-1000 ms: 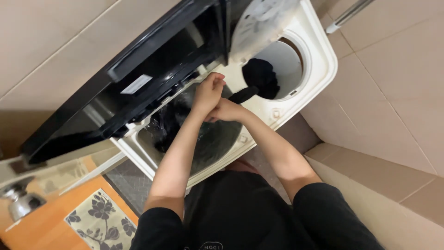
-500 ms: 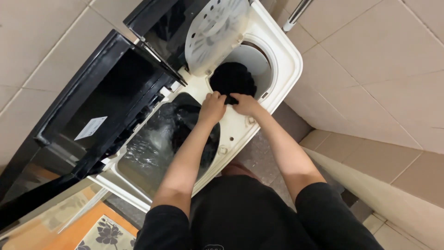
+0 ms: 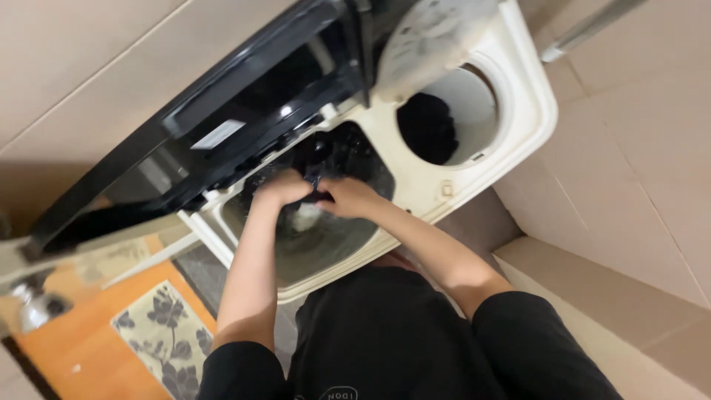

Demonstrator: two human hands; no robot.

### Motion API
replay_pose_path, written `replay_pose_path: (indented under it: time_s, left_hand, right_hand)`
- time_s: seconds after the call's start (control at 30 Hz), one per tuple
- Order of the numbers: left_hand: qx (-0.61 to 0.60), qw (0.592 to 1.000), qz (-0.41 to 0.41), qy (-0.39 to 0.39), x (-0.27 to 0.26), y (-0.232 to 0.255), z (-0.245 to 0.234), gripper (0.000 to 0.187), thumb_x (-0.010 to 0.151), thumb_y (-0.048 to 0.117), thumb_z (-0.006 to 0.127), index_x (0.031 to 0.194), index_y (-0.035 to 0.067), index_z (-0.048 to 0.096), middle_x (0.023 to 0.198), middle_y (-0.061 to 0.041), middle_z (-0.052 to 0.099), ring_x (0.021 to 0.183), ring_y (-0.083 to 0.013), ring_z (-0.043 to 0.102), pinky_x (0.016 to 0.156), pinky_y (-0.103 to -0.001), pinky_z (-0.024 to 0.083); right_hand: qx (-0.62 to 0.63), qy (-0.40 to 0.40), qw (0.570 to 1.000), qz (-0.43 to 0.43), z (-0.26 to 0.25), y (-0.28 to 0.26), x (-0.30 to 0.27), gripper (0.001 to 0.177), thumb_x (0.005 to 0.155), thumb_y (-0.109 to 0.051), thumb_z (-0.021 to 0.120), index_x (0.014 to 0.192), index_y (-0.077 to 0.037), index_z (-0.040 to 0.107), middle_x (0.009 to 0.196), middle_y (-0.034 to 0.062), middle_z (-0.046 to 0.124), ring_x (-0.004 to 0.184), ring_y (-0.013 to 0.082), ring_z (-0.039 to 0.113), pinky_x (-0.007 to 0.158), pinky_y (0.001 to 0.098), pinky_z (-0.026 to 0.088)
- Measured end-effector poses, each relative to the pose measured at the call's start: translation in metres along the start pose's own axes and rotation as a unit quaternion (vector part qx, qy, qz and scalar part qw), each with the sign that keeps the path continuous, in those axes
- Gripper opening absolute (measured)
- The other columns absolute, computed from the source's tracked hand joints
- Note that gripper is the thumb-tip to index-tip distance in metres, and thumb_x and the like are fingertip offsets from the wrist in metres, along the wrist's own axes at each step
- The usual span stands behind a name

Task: Operating a portable twin-tub washing machine to wash, rinse, and spin clothes.

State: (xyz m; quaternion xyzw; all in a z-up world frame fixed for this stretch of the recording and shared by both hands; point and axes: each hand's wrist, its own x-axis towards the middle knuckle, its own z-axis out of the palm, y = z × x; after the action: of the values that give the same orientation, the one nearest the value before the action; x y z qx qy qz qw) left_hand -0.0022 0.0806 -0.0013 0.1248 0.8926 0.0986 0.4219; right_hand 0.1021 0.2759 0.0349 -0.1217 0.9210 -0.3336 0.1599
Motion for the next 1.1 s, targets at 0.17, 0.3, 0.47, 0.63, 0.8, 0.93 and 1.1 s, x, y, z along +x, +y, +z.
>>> replay_pose_path:
  time_s: [0.17,0.3,0.47,0.63,0.8,0.93,1.1]
  left_hand:
    - [0.026,0.992,-0.097,-0.079,-0.040,-0.063,0.019,0.049,0.076,0.037,0.068,0.111,0.004,0.077,0.117,-0.023,0.073,0.110,-0.0339,0.072,0.093,-0.040,0.056]
    - [0.030,0.999,-0.025,-0.027,-0.037,-0.045,0.014,0.046,0.084,0.041,0.067,0.113,0.005,0.077,0.119,-0.022,0.073,0.113,-0.0355,0.069,0.096,-0.042,0.055]
    - [-0.056,0.986,0.081,0.134,-0.015,0.055,-0.001,0.036,0.090,0.027,0.060,0.122,0.013,0.067,0.122,-0.020,0.069,0.112,-0.0402,0.066,0.092,-0.051,0.053]
    - [-0.118,0.952,0.228,0.167,0.022,0.164,0.001,0.024,0.095,0.023,0.057,0.114,0.011,0.068,0.119,-0.016,0.070,0.107,-0.0396,0.066,0.089,-0.051,0.054]
    - [-0.075,0.885,0.395,0.234,0.112,0.219,0.036,0.021,0.100,0.013,0.056,0.115,0.001,0.065,0.113,-0.018,0.066,0.105,-0.0378,0.064,0.084,-0.047,0.054]
    - [0.033,0.839,0.470,0.270,0.142,0.236,0.055,0.020,0.096,0.012,0.056,0.110,0.002,0.066,0.102,-0.015,0.066,0.097,-0.0359,0.065,0.072,-0.044,0.054]
    - [0.084,0.829,0.455,0.314,0.130,0.240,0.048,0.014,0.098,0.012,0.061,0.086,0.007,0.056,0.076,-0.010,0.053,0.075,-0.0280,0.061,0.065,-0.042,0.052]
  right_hand:
    - [0.113,-0.154,0.981,-0.010,0.078,0.026,0.041,0.038,0.089,-0.042,0.069,0.113,-0.012,0.069,0.104,0.0126,0.076,0.096,0.0330,0.072,0.082,0.0426,0.056]
    - [0.086,-0.126,0.986,0.071,0.038,0.037,0.054,0.036,0.093,-0.042,0.068,0.112,-0.012,0.071,0.106,0.0105,0.076,0.099,0.0297,0.072,0.083,0.0420,0.055]
    - [0.162,0.002,0.979,0.127,-0.023,0.085,0.030,0.032,0.091,-0.034,0.069,0.111,-0.010,0.071,0.098,0.0114,0.078,0.088,0.0265,0.075,0.080,0.0391,0.058]
    - [0.230,0.114,0.933,0.254,-0.077,0.174,-0.018,0.028,0.092,-0.031,0.067,0.109,-0.009,0.072,0.093,0.0118,0.077,0.079,0.0270,0.076,0.077,0.0397,0.059]
    - [0.079,0.140,0.936,0.313,-0.066,0.288,-0.029,0.026,0.087,-0.026,0.071,0.105,-0.008,0.076,0.098,0.0164,0.076,0.091,0.0352,0.072,0.081,0.0443,0.057]
    - [-0.019,-0.029,0.934,0.355,-0.021,0.364,0.008,0.026,0.092,-0.026,0.068,0.109,-0.009,0.078,0.108,0.0190,0.076,0.101,0.0379,0.072,0.091,0.0462,0.057]
    - [-0.044,-0.159,0.908,0.386,0.084,0.457,0.068,0.038,0.092,-0.015,0.064,0.127,-0.012,0.077,0.131,0.0204,0.077,0.117,0.0392,0.076,0.092,0.0526,0.064]
